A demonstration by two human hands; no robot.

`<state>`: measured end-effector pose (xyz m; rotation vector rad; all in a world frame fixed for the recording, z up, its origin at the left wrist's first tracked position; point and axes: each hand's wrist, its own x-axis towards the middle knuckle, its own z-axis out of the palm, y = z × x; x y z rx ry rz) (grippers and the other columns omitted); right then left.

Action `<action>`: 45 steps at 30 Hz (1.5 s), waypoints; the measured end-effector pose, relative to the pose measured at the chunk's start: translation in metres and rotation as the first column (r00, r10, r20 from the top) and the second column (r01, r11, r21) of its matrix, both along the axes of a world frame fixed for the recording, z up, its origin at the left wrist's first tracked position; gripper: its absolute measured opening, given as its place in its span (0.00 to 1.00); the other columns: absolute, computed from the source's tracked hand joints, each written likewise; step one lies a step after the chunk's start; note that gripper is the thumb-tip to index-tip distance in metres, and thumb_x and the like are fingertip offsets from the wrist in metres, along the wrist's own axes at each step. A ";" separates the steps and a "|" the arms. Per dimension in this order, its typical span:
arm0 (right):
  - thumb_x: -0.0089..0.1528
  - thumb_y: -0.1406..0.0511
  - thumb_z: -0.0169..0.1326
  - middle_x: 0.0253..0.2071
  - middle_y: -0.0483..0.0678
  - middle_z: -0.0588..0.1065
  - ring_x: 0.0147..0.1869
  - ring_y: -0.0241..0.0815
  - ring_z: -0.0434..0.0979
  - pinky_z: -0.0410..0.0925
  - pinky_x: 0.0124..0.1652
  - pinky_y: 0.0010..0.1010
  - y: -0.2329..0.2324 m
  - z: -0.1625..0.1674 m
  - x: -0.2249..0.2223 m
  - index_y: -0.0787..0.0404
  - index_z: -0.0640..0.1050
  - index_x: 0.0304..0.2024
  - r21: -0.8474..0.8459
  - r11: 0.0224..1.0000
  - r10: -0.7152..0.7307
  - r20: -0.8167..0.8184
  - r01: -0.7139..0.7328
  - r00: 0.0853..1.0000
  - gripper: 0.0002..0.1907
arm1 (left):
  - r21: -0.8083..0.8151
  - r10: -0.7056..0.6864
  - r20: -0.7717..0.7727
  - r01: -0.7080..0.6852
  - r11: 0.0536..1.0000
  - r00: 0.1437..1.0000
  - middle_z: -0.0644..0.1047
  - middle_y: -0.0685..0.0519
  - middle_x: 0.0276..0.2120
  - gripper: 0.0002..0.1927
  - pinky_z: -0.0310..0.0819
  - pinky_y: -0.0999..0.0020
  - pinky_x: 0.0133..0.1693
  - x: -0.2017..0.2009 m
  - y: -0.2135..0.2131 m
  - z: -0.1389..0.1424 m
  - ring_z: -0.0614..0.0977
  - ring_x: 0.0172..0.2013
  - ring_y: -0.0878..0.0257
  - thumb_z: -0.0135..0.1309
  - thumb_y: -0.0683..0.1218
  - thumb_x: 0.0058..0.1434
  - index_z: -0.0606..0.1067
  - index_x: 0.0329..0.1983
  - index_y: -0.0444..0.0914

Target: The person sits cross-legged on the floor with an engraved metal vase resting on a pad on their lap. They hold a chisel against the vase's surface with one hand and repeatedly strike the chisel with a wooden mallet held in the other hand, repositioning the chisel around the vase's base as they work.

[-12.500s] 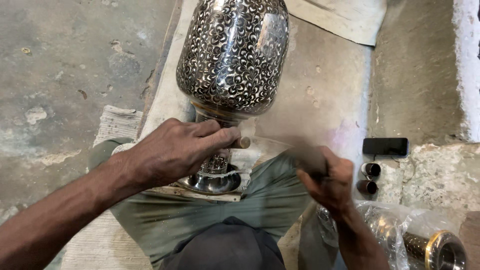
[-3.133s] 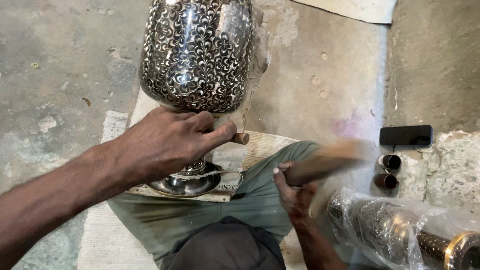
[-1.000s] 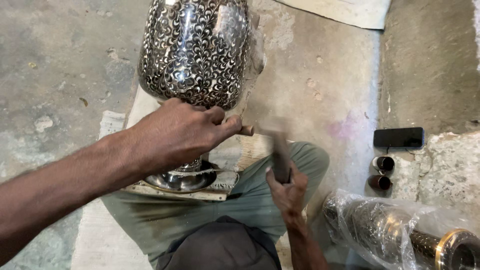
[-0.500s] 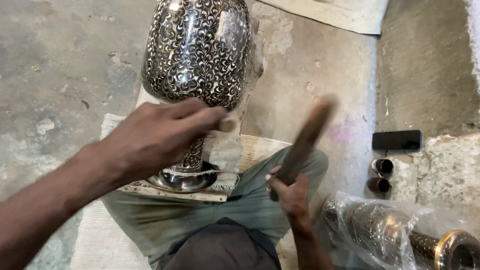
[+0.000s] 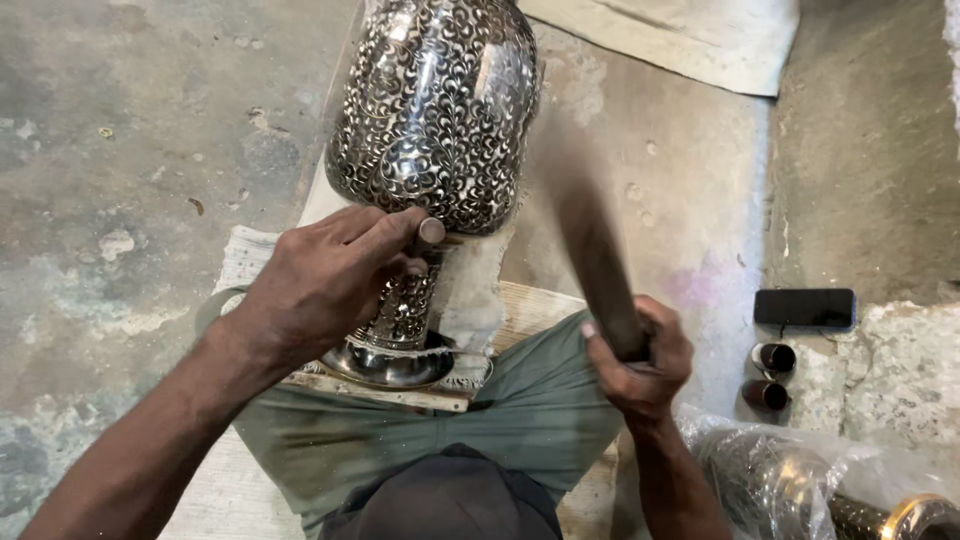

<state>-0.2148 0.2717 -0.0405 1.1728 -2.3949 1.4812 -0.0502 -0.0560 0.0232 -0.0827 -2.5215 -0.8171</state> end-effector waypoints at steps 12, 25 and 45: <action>0.61 0.68 0.63 0.40 0.48 0.76 0.34 0.32 0.78 0.72 0.31 0.24 -0.040 0.073 -0.038 0.63 0.73 0.39 0.125 0.985 0.129 -0.091 -0.118 0.987 0.10 | 0.134 0.107 0.016 -0.108 0.985 0.994 0.81 0.47 0.38 0.28 0.84 0.64 0.37 -0.001 0.015 0.012 0.85 0.37 0.56 0.53 0.30 0.56 0.73 0.61 0.34; 0.62 0.69 0.62 0.34 0.51 0.79 0.32 0.37 0.81 0.73 0.29 0.26 -0.067 0.116 -0.048 0.67 0.75 0.48 0.328 0.933 0.249 -0.284 -0.151 0.926 0.14 | 0.099 0.140 -0.008 -0.138 0.985 0.990 0.81 0.44 0.40 0.22 0.85 0.62 0.39 -0.003 0.019 0.006 0.85 0.39 0.52 0.54 0.33 0.59 0.73 0.58 0.31; 0.61 0.68 0.59 0.31 0.51 0.78 0.29 0.41 0.79 0.73 0.29 0.31 -0.072 0.116 -0.039 0.63 0.74 0.48 0.340 0.908 0.316 -0.172 -0.245 0.933 0.13 | 0.091 0.119 -0.010 -0.118 0.989 0.993 0.77 0.48 0.33 0.26 0.81 0.59 0.35 -0.003 0.017 0.011 0.82 0.34 0.54 0.52 0.30 0.55 0.73 0.59 0.34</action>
